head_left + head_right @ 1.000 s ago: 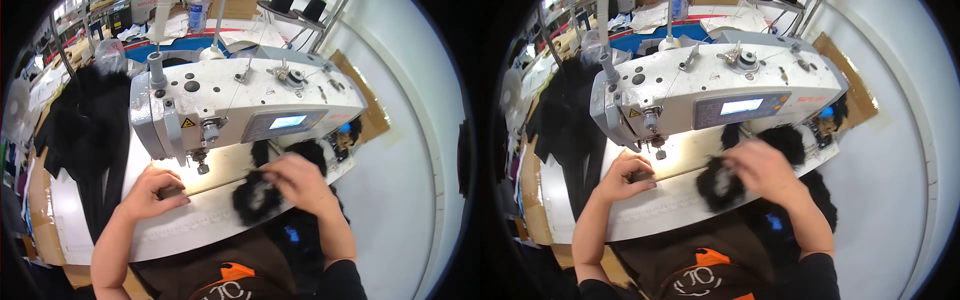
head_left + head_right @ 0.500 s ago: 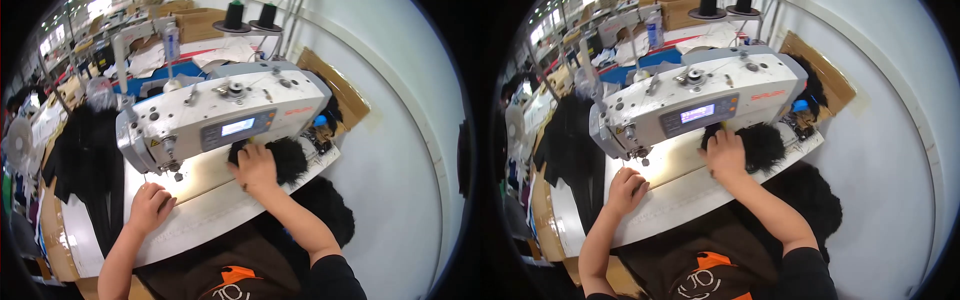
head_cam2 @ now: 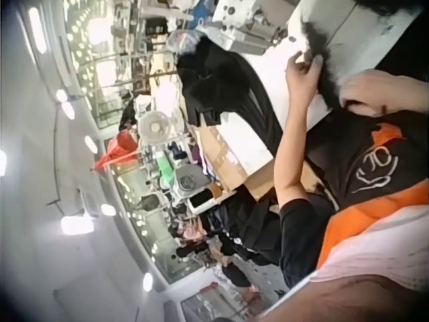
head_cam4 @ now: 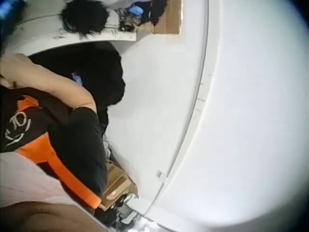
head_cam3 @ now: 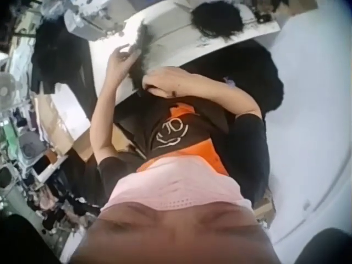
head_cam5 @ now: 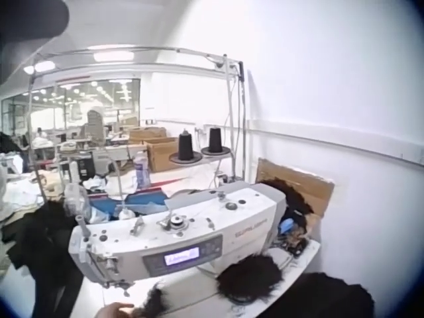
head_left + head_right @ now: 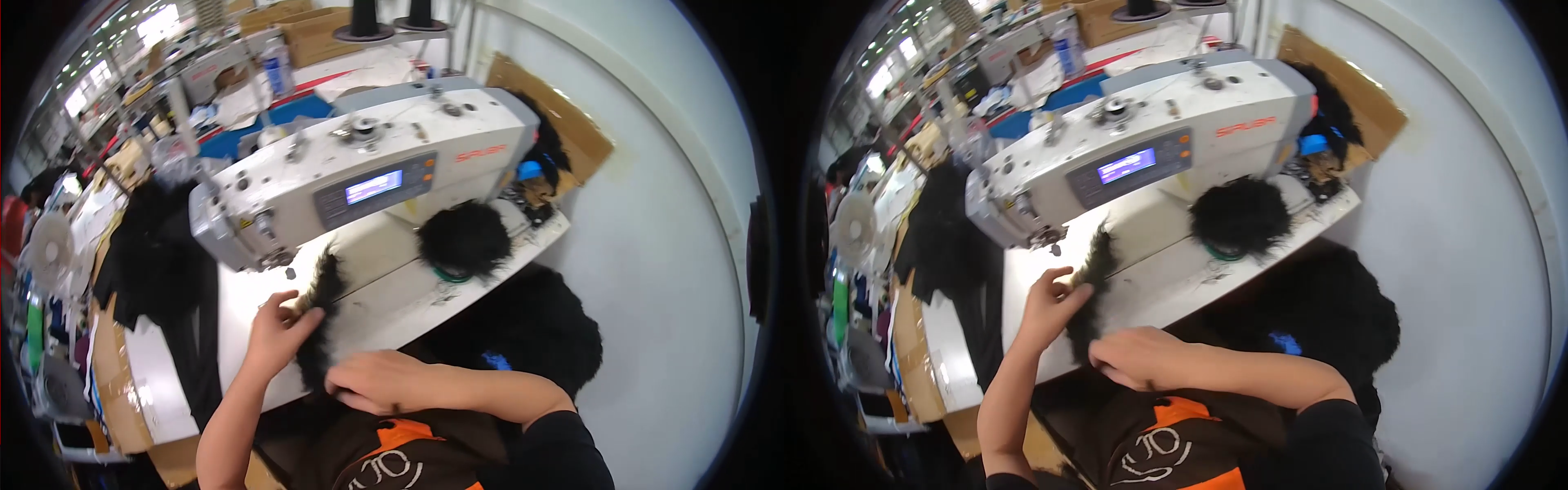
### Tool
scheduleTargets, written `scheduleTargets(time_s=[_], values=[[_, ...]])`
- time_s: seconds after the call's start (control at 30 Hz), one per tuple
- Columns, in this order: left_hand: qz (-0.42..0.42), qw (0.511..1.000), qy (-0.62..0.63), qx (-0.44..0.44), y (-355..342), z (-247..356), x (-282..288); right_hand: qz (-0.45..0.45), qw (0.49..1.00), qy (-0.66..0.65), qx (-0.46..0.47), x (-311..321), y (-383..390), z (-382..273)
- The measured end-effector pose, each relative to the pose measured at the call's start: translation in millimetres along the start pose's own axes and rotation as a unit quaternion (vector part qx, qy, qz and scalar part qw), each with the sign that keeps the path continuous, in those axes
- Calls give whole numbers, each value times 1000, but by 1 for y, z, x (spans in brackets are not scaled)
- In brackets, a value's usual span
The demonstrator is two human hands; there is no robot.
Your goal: Sewing fur trim onto a black garment using an industrial sewing machine.
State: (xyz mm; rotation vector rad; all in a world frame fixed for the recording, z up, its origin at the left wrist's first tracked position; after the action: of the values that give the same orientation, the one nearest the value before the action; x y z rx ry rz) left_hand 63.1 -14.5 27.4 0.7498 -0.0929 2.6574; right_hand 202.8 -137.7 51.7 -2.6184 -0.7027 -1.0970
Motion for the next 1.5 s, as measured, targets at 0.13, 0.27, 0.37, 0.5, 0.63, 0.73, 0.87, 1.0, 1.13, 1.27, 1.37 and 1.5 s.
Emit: scheduleTargets(time_s=[0.13,0.27,0.37,0.5,0.63,0.73,0.87,1.0,1.13,1.27,1.37,1.5], values=[[-35,987,-150,-40,-2,4,-12,-93,977,-190,32,3,17,-10],[6,970,-236,-56,4,10,-8,-73,915,-396,20,18,28,7],[31,968,-233,-92,12,14,-4,19,880,-471,-54,24,29,31],[24,958,-260,-117,12,20,-4,133,832,-533,-72,18,15,50],[81,948,-259,-167,-3,19,-5,212,808,-515,-191,16,-3,71],[102,930,-300,-187,-14,18,-14,255,839,-440,-193,21,-13,79],[164,919,-298,-200,-15,15,-18,273,864,-384,-179,32,-24,77],[166,923,-251,-238,-10,1,-5,264,881,-336,-201,35,-32,90],[84,934,-213,-274,-7,-9,11,249,903,-295,-188,40,-45,94],[40,939,-178,-293,-9,-17,33,226,956,-132,-130,48,-73,85],[39,927,-157,-339,-12,-19,40,228,968,107,-13,46,-98,86],[7,920,-170,-354,-20,-22,43,191,969,154,36,44,-120,90]])
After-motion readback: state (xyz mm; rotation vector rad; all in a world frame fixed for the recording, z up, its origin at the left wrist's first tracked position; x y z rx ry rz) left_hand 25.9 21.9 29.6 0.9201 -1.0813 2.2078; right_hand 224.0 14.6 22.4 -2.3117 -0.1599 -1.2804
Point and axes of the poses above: each hand's wrist, its own y-axis away from the middle knuckle, its own x-axis out of the back of the hand, z = x × y, the point moved 6 cm from there along -y, towards the middle knuckle, and after that the axes turned 3 degrees about -x, right-handed, at the moved point
